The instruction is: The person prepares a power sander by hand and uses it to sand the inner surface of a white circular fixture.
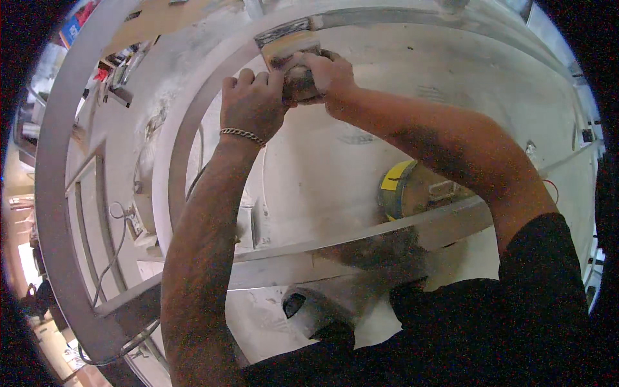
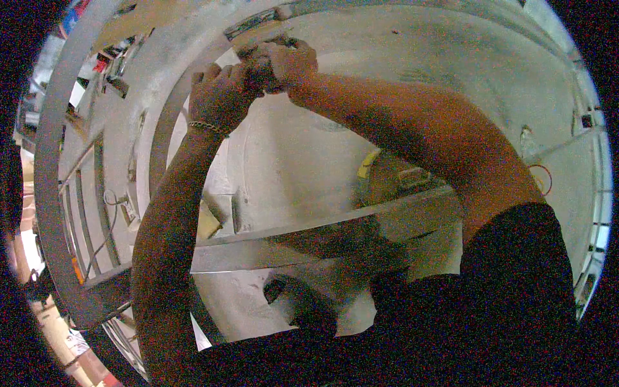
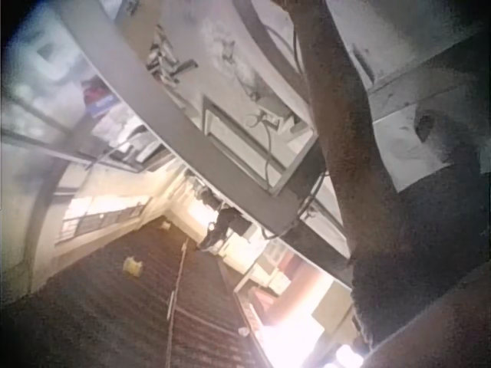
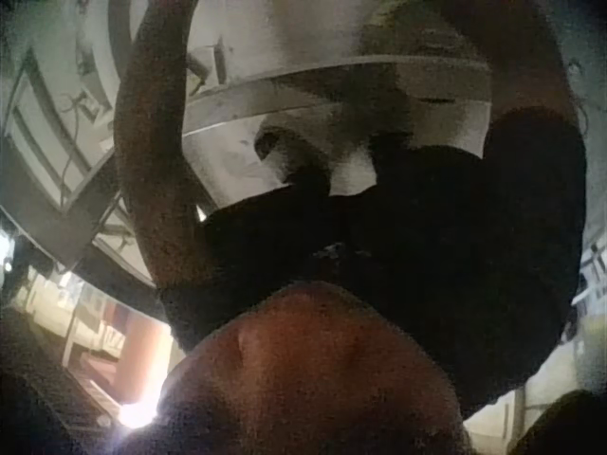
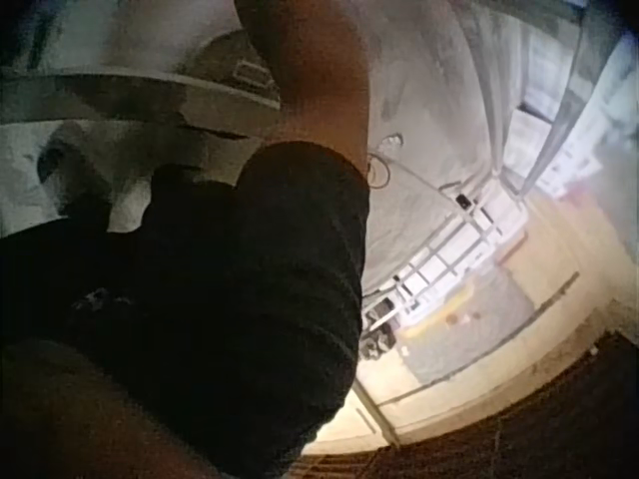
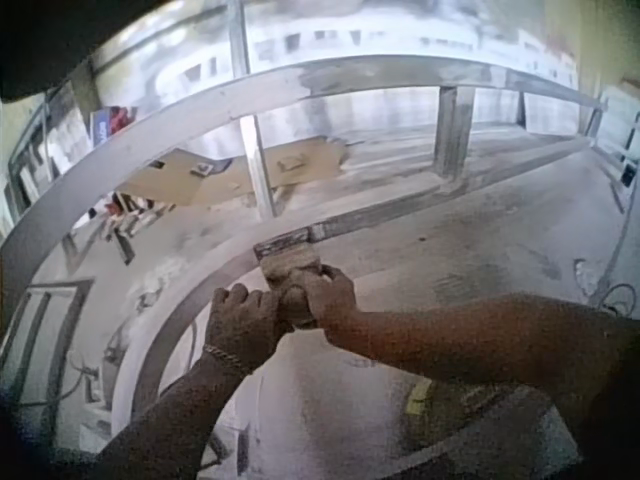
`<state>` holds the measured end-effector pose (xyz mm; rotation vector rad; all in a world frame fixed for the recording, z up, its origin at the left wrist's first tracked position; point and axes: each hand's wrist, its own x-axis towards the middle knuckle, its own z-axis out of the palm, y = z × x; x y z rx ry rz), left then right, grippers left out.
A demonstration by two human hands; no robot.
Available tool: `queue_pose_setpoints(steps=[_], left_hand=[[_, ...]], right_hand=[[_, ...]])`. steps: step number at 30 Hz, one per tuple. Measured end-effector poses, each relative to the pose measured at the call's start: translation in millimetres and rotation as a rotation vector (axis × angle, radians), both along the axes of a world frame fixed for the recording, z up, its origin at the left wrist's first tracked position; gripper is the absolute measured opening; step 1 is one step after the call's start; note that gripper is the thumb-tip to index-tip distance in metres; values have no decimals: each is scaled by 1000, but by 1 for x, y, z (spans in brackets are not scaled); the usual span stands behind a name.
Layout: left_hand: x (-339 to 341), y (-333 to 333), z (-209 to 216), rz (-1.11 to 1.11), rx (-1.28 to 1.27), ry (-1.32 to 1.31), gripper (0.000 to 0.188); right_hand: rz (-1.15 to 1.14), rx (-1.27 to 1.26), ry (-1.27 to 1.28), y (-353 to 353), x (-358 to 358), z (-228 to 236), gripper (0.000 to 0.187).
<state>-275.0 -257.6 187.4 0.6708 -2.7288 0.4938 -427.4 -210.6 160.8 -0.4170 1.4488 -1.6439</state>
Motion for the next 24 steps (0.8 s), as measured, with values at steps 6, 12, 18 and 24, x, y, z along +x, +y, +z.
queue_pose_setpoints(steps=[6, 12, 18, 24], left_hand=[[25, 5, 9, 57, 17, -15, 38], [41, 7, 1, 68, 78, -6, 40], [16, 10, 2, 59, 56, 83, 40], [-13, 48, -11, 126, 338, 501, 39]], right_hand=[[214, -52, 168, -5, 17, 7, 47], [142, 85, 44, -10, 33, 7, 51], [49, -10, 84, -7, 8, 1, 53], [36, -45, -88, 20, -16, 25, 52]])
